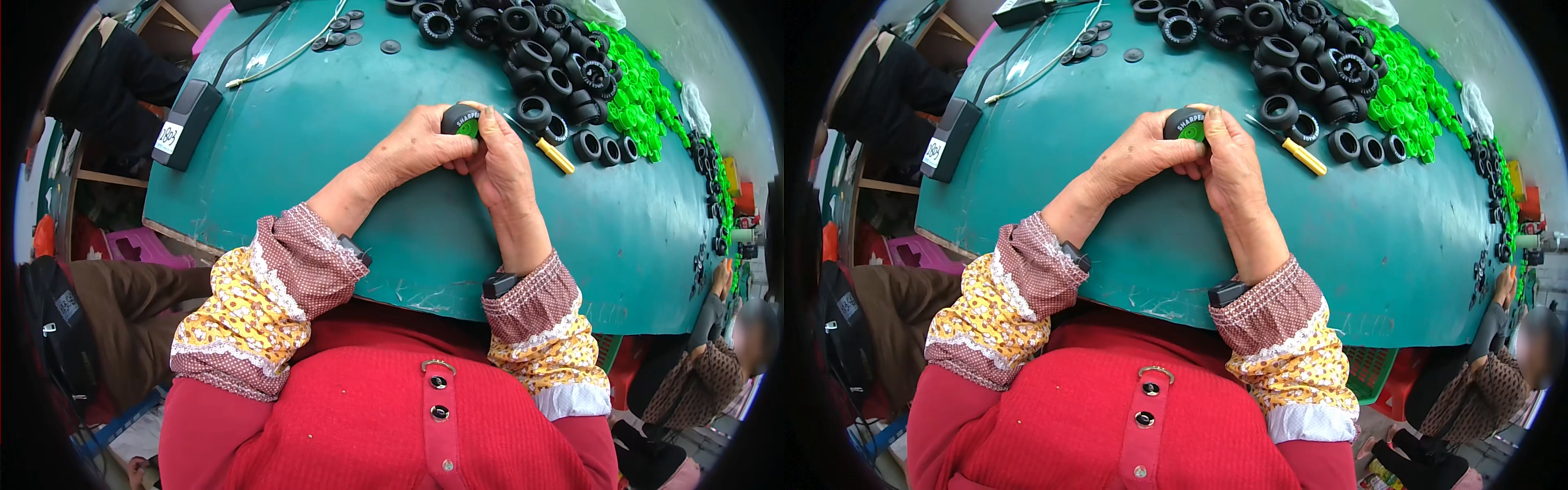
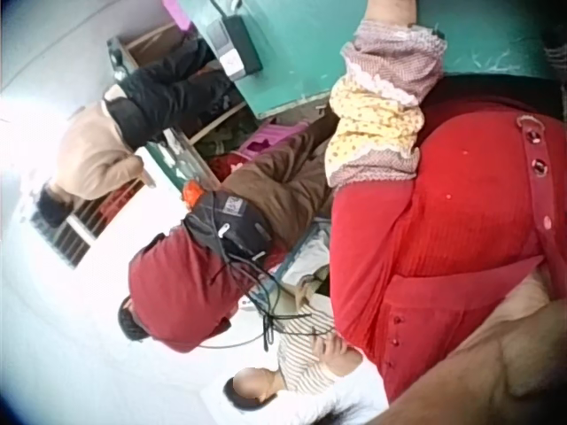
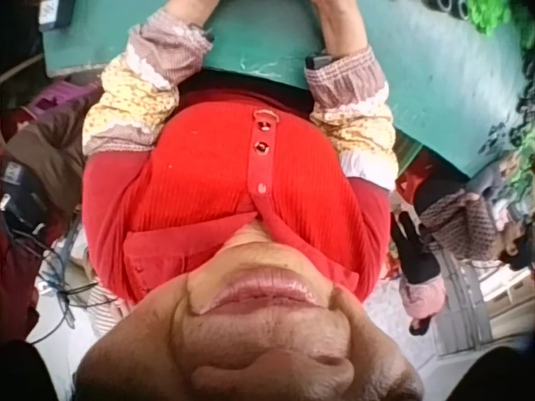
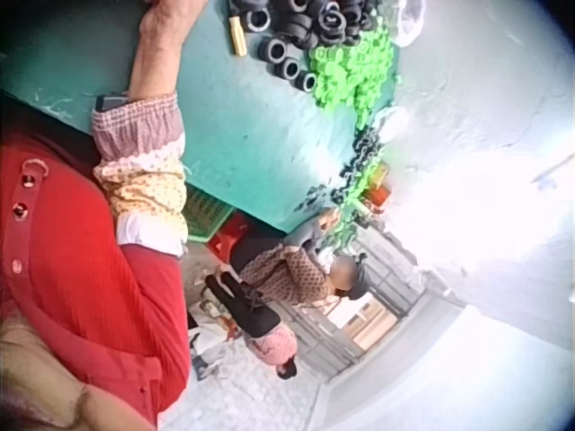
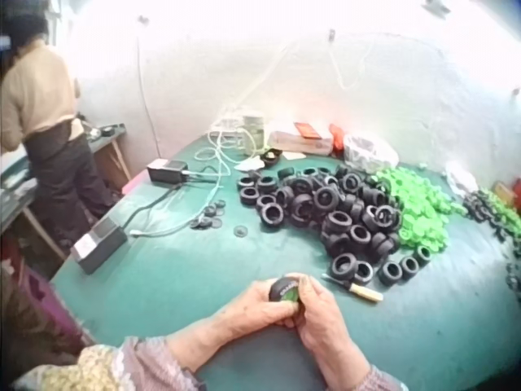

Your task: Assembling plastic rims into rubber toy tires at a workbench.

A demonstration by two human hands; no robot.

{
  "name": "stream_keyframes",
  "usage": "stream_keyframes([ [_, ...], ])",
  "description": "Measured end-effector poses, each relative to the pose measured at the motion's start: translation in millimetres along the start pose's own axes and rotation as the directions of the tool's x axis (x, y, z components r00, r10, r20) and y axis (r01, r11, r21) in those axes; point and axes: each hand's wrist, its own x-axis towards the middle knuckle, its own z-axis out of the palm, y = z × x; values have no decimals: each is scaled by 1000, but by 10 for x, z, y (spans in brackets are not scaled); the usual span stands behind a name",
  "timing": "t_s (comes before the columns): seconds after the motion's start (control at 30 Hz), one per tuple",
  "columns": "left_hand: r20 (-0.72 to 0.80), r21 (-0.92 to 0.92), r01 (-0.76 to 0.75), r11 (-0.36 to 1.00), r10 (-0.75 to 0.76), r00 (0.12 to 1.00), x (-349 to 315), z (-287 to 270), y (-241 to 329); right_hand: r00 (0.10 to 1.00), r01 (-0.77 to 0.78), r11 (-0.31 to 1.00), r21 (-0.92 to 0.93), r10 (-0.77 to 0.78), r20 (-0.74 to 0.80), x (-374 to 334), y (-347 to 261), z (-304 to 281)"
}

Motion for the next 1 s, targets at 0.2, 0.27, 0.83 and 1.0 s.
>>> stream_keyframes([
  [0.2, -9, -30, 48, 998, -49, 999, -8, -103, 27, 998, 66, 993, -98, -66, 3, -10, -31, 116],
  [0.27, -38, 71, 12, 997, -9, 999, -17, -83, 64, 992, 125, 977, -173, -126, 5, -19, -5, 115],
  [0.83, 5, 42, -8, 999, 8, 1000, -10, -39, 55, 986, 167, 970, -178, -162, 43, -48, -2, 123],
  [1.0, 39, 9, 22, 1000, -23, 999, -29, 5, 38, 997, 65, 995, -72, -67, -26, -73, -22, 118],
])
